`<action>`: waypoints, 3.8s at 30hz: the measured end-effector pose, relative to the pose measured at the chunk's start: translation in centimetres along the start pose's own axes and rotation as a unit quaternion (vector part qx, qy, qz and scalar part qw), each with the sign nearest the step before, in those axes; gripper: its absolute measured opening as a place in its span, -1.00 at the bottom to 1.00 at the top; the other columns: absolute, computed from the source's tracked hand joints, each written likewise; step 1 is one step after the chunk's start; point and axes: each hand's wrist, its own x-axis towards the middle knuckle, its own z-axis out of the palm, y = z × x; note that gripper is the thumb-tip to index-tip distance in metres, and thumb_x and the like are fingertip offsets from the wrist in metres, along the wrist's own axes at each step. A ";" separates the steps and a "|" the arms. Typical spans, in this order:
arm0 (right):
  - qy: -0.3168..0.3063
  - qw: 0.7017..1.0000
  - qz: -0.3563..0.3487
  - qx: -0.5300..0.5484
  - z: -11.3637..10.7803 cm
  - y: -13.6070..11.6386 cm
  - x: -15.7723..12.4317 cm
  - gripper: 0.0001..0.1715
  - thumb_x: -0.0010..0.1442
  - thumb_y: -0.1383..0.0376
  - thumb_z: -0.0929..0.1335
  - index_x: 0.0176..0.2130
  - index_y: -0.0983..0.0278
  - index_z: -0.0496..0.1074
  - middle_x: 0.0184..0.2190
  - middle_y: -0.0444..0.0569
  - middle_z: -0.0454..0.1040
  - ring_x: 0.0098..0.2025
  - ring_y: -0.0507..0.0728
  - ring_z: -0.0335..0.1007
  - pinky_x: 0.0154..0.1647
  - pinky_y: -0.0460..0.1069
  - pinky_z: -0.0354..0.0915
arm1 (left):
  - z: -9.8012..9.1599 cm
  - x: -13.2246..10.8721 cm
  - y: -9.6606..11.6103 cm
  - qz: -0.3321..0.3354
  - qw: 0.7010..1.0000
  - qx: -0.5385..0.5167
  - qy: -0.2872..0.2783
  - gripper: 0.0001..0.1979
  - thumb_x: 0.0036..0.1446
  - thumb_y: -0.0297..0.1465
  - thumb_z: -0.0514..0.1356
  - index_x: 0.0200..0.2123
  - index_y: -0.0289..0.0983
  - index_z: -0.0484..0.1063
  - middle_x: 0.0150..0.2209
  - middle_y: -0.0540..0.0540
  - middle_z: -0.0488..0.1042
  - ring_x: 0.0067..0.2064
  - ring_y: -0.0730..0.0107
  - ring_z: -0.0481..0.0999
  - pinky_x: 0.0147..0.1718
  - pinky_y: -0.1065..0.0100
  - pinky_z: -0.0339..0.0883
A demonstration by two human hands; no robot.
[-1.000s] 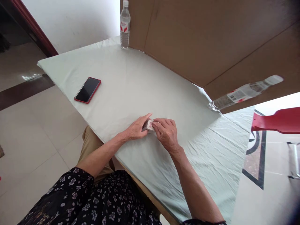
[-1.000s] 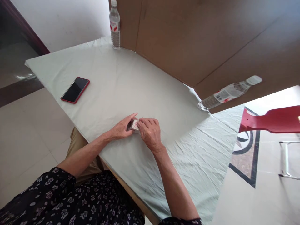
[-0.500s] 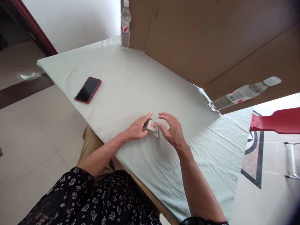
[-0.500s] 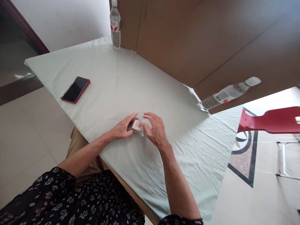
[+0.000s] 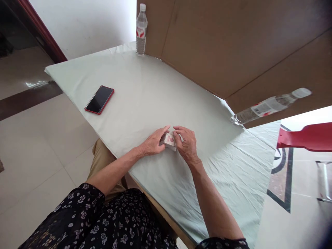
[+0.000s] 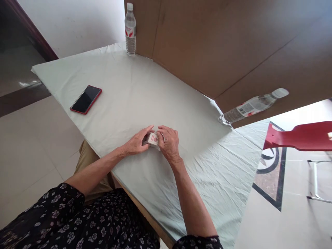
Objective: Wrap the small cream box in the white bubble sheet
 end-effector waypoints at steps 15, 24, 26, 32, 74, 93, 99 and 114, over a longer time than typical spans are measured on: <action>0.017 0.997 0.066 0.020 -1.5 1.8 4.9 -0.82 0.28 0.28 0.28 -0.31 0.18 0.45 -0.08 0.07 0.61 -0.01 0.24 0.52 0.03 0.18 0.35 | 0.0 0.4 1.1 0.017 0.999 -0.037 -0.018 0.03 -0.05 -0.47 0.26 0.45 -0.20 -0.16 0.31 -0.32 0.17 0.26 -0.02 0.28 0.26 -0.04 0.21; 0.040 0.994 0.092 0.034 -0.5 3.9 8.0 -0.79 0.27 0.29 0.25 -0.34 0.19 0.44 -0.12 0.04 0.60 -0.07 0.19 0.51 -0.02 0.13 0.38 | -0.8 0.2 1.9 -0.089 0.989 -0.107 -0.052 -0.26 0.01 -0.21 0.33 0.24 -0.25 0.21 0.11 -0.26 0.39 0.00 0.10 0.45 0.04 0.05 0.37; 0.043 0.992 0.107 0.049 -0.5 4.0 8.4 -0.79 0.26 0.28 0.25 -0.32 0.20 0.46 -0.14 0.04 0.60 -0.08 0.19 0.51 0.00 0.12 0.37 | -1.0 0.3 1.9 -0.123 0.978 -0.155 -0.064 -0.29 0.05 -0.14 0.31 0.21 -0.29 0.24 0.00 -0.24 0.45 -0.09 0.15 0.48 -0.04 0.08 0.40; 0.113 0.961 0.221 0.120 -2.8 1.4 4.8 -0.69 0.30 0.08 0.28 -0.17 0.23 0.45 -0.35 -0.06 0.54 -0.36 0.11 0.46 -0.25 0.06 0.40 | -0.9 0.8 1.4 -0.158 0.931 -0.325 -0.058 -0.16 0.00 -0.14 0.36 0.30 -0.30 0.19 0.16 -0.31 0.41 0.15 -0.02 0.45 0.08 0.03 0.37; 0.185 0.908 0.360 0.110 -2.6 1.5 -4.3 -0.55 0.10 0.07 0.35 -0.09 0.29 0.44 -0.33 -0.05 0.51 -0.35 0.09 0.40 -0.22 0.04 0.35 | -2.4 0.8 0.3 -0.085 0.929 0.233 0.276 -0.77 0.00 -0.43 0.15 -0.20 -0.25 0.42 -0.16 -0.19 0.53 -0.05 0.08 0.45 0.03 0.03 0.33; -0.333 0.881 0.168 0.292 -6.7 -5.0 -5.8 -0.71 0.25 0.13 0.38 -0.10 0.18 0.58 -0.27 -0.06 0.64 -0.24 0.14 0.55 -0.19 0.02 0.42 | -5.2 -1.0 3.5 -0.114 0.988 0.100 0.012 -0.54 0.31 -0.11 0.03 0.03 -0.29 0.49 -0.48 -0.04 0.50 -0.34 0.26 0.53 -0.19 0.25 0.39; -0.217 0.931 0.220 0.192 -5.6 -4.7 -6.7 -0.74 0.26 0.15 0.33 -0.18 0.21 0.55 -0.31 -0.04 0.61 -0.32 0.14 0.49 -0.26 0.04 0.41 | -5.6 -2.0 5.6 -0.128 0.917 0.354 -0.132 -0.66 0.19 -0.24 0.23 -0.03 -0.29 0.54 -0.32 -0.14 0.60 -0.16 0.09 0.57 0.00 0.09 0.32; 0.044 0.972 0.229 -0.004 -6.0 1.3 -9.0 -0.43 0.17 0.05 0.38 0.11 0.22 0.40 0.04 0.14 0.52 0.03 0.30 0.45 0.06 0.24 0.35 | -1.1 -3.5 4.1 -0.076 0.923 0.361 -0.109 -0.35 0.09 -0.10 0.32 0.19 -0.22 0.31 0.35 -0.33 0.20 0.41 -0.17 0.09 0.35 -0.18 -0.08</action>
